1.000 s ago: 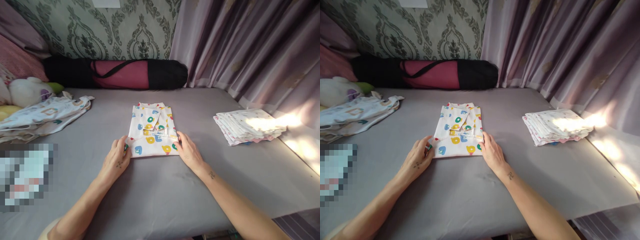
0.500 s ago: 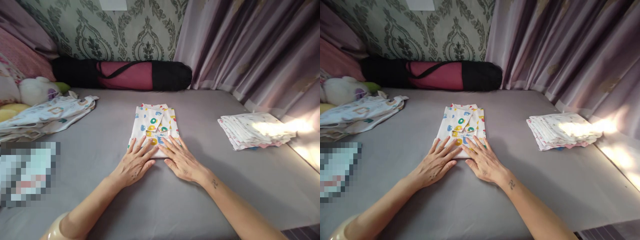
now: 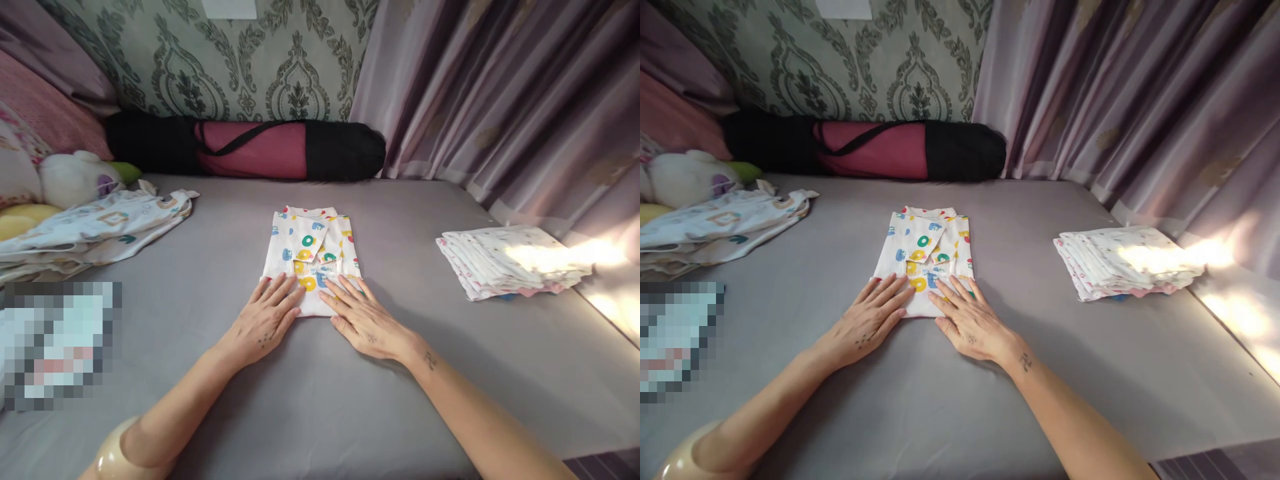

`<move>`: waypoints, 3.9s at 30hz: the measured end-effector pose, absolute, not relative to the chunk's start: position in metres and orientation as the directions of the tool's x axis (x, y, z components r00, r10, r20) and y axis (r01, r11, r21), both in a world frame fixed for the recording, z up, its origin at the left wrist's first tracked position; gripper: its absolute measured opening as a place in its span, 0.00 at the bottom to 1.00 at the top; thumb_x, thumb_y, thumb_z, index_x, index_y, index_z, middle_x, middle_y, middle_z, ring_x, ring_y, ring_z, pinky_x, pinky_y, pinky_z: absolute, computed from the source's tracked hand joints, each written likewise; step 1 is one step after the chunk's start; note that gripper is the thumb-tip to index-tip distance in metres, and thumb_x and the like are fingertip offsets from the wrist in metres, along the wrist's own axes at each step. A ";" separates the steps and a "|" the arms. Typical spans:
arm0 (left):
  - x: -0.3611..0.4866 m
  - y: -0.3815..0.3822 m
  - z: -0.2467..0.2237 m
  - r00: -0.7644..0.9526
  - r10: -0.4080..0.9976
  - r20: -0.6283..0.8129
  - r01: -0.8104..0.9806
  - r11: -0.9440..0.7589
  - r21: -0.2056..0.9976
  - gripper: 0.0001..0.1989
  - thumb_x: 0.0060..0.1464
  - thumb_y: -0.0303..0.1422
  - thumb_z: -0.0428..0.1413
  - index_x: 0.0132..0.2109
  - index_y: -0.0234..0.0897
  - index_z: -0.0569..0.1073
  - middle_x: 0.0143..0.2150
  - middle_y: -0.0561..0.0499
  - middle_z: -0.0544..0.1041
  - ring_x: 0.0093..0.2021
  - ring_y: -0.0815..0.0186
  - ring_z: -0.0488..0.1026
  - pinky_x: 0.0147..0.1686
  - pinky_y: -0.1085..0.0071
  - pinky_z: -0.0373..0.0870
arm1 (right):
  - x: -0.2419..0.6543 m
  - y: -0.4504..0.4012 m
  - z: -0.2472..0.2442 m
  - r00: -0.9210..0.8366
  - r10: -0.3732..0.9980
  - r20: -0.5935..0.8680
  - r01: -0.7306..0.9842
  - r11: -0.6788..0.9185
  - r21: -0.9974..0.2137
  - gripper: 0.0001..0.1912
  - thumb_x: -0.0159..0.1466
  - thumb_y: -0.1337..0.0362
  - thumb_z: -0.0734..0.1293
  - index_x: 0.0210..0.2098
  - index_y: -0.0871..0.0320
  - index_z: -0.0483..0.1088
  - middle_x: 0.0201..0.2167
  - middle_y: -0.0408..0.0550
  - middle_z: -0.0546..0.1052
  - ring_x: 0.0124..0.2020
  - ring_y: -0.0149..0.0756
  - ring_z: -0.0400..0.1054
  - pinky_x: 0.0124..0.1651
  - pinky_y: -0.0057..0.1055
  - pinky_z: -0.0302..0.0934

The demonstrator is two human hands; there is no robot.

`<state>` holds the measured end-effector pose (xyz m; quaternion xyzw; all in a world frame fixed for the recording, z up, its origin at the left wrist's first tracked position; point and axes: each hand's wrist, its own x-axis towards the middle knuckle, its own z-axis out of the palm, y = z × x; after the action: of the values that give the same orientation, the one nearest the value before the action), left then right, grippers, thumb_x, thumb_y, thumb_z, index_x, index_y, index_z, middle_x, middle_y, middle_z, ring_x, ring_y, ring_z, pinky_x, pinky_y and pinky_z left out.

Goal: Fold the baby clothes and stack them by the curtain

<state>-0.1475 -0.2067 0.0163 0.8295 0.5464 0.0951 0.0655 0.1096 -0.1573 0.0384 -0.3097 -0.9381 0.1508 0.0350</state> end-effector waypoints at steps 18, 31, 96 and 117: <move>-0.161 -0.208 0.015 0.212 0.954 0.210 0.917 -0.269 0.293 0.24 0.68 0.37 0.37 0.67 0.41 0.58 0.69 0.44 0.59 0.70 0.58 0.49 0.66 0.47 0.48 | 0.081 -0.112 0.061 -0.950 0.307 -0.051 0.310 0.919 -0.243 0.29 0.72 0.60 0.53 0.70 0.55 0.46 0.71 0.44 0.46 0.72 0.37 0.29 0.71 0.47 0.20; -0.173 -0.202 0.007 0.090 0.980 0.177 0.877 -0.162 0.453 0.24 0.64 0.30 0.37 0.65 0.37 0.61 0.66 0.41 0.63 0.68 0.57 0.55 0.64 0.48 0.55 | 0.075 -0.105 0.048 -0.956 0.289 -0.040 0.288 0.913 -0.288 0.28 0.71 0.61 0.53 0.69 0.56 0.50 0.70 0.46 0.52 0.71 0.38 0.38 0.71 0.48 0.27; -0.172 -0.198 0.014 0.489 0.782 0.385 0.821 -0.562 0.098 0.21 0.60 0.28 0.48 0.60 0.38 0.67 0.58 0.46 0.74 0.59 0.58 0.70 0.60 0.58 0.66 | 0.126 -0.132 0.052 -0.760 0.637 0.125 0.584 0.755 -0.298 0.33 0.58 0.80 0.53 0.60 0.59 0.66 0.60 0.51 0.69 0.64 0.39 0.59 0.65 0.39 0.57; -0.204 -0.195 0.027 0.345 0.914 0.212 0.745 -0.405 0.530 0.19 0.60 0.33 0.46 0.54 0.39 0.74 0.56 0.44 0.75 0.59 0.55 0.70 0.65 0.52 0.54 | 0.148 -0.114 0.070 -0.760 0.650 -0.007 0.494 0.572 -0.655 0.38 0.54 0.82 0.55 0.60 0.51 0.67 0.62 0.43 0.67 0.64 0.35 0.59 0.65 0.38 0.53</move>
<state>-0.2036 -0.1954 0.0273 0.8017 0.5174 0.2442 0.1733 0.1483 -0.1139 0.0704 -0.3255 -0.8786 0.3288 0.1180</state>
